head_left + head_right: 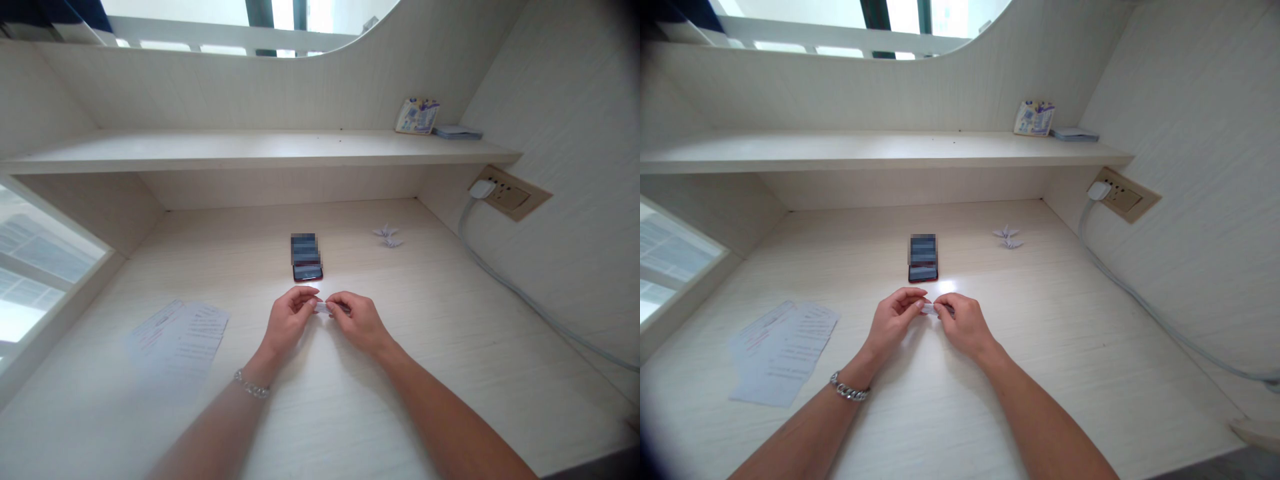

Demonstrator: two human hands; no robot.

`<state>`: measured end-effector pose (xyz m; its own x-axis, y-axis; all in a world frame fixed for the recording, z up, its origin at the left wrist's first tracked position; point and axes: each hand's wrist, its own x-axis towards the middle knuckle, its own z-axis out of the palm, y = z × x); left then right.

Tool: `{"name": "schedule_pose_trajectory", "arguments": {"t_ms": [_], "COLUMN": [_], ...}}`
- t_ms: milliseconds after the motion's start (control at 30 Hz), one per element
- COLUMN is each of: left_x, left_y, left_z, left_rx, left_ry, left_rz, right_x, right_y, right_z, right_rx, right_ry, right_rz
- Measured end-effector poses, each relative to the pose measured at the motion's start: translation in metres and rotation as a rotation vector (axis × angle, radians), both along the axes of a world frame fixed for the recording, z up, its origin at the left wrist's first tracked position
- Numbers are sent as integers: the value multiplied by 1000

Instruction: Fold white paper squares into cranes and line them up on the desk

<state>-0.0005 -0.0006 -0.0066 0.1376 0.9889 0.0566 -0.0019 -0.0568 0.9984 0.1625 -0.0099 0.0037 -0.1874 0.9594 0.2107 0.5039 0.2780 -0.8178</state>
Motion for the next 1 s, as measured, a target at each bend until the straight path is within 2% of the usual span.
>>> {"name": "schedule_pose_trajectory", "arguments": {"t_ms": [167,500,700,1000], "left_x": [3,-1,1,0], "left_y": [-4,-1,-1,-2], "left_z": [0,2,2,7], "left_rx": [57,94,79,-27], "left_ry": [143,174,167,81], "left_rz": [46,97,114,-32], "right_x": [-3,7,7,6], "right_y": [-2,3,5,2], "right_z": [2,6,2,6], "right_rx": [19,-82,-158,-168], "right_ry": [-15,-48,88,36], "right_rz": [8,-22,-12,80]}}
